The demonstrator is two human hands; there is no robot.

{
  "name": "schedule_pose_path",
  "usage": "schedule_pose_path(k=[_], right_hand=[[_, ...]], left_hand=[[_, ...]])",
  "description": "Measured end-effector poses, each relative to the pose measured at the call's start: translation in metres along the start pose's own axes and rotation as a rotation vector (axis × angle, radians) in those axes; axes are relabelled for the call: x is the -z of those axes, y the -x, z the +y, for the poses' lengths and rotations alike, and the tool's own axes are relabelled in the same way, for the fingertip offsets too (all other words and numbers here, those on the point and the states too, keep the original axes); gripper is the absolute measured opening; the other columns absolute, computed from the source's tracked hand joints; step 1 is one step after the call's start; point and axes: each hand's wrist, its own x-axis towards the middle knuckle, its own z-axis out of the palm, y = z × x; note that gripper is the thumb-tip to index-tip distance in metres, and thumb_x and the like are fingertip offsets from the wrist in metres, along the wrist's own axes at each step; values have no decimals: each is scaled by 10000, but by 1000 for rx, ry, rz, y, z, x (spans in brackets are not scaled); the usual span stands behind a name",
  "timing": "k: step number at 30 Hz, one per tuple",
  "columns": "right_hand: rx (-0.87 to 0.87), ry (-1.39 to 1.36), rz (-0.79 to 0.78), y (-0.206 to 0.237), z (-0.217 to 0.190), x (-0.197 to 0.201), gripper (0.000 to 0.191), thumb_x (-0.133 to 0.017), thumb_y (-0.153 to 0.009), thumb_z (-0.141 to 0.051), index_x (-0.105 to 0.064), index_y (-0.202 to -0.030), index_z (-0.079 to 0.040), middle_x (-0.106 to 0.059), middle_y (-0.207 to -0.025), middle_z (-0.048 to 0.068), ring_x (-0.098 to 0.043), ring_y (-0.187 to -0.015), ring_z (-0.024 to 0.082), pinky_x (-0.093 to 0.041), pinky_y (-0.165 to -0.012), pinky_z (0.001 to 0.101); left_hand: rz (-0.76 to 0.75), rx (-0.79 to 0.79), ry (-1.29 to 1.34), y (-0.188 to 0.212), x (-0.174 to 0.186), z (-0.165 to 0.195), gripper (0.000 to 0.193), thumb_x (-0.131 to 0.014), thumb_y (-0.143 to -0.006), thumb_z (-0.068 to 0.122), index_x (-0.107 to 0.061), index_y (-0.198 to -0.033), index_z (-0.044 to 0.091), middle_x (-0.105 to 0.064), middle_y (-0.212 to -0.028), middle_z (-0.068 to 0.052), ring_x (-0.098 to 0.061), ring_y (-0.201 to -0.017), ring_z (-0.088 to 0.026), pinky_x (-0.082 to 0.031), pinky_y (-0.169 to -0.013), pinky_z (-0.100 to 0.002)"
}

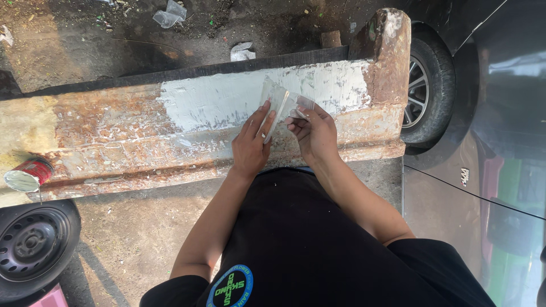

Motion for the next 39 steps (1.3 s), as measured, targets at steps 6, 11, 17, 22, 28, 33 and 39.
schedule_pose_path(k=[6, 11, 17, 22, 28, 33, 39], right_hand=[[-14, -68, 102, -18, -4, 30, 113, -589, -981, -41, -609, -1075, 18, -638, -835, 96, -646, -706, 188, -546, -647, 301], [85, 27, 51, -36, -19, 48, 91, -577, -1004, -40, -612, -1079, -1, -632, -850, 86, -629, -705, 174, -550, -666, 307], [259, 341, -185, -44, -69, 43, 47, -595, -1048, -30, -641, -1045, -32, -631, -847, 29, -575, -718, 121, -465, -661, 267], [293, 812, -438, -61, -112, 23, 93, -604, -1051, -48, -671, -1116, -48, -572, -815, -19, -490, -700, 83, -405, -641, 249], [391, 1088, -624, -79, -111, 1, 159, -621, -1046, -38, -693, -1187, -23, -679, -1007, 14, -601, -919, 106, -493, -813, 271], [402, 1243, -696, -74, -108, -8, 160, -620, -1035, -67, -719, -1159, -40, -710, -1087, 59, -662, -1007, 159, -520, -876, 321], [298, 1445, -676, -68, -112, -6, 172, -635, -1020, -120, -738, -1155, -93, -714, -1091, 78, -670, -976, 212, -523, -844, 347]], left_hand=[[-55, -31, -50, 13, -1, -9, 752, -660, -781, -99, -601, -1448, 243, -559, -1538, -41, -559, -1403, -307, -601, -949, -373], [-17, -178, 130, 14, 13, -13, 752, -645, -710, -108, -617, -1366, 257, -543, -1533, -36, -495, -1453, -343, -438, -1212, -550], [-29, -263, 125, 5, 37, 0, 422, -705, -900, 29, -725, -1229, 292, -626, -1427, 43, -516, -1419, -286, -365, -1250, -534], [-154, -310, 30, -9, 57, 10, 279, -709, -935, 201, -763, -1185, 313, -697, -1335, 91, -565, -1352, -225, -358, -1244, -504], [-248, -382, 38, -16, 63, 13, 308, -718, -915, 212, -756, -1204, 311, -699, -1321, 91, -575, -1341, -187, -352, -1250, -490], [-208, -415, -2, -14, 56, 15, 283, -727, -919, 262, -728, -1194, 328, -692, -1322, 123, -584, -1334, -168, -336, -1205, -461], [-236, -422, 69, -17, 52, 19, 319, -722, -918, 217, -718, -1228, 293, -683, -1339, 79, -590, -1332, -199, -428, -1169, -449]])
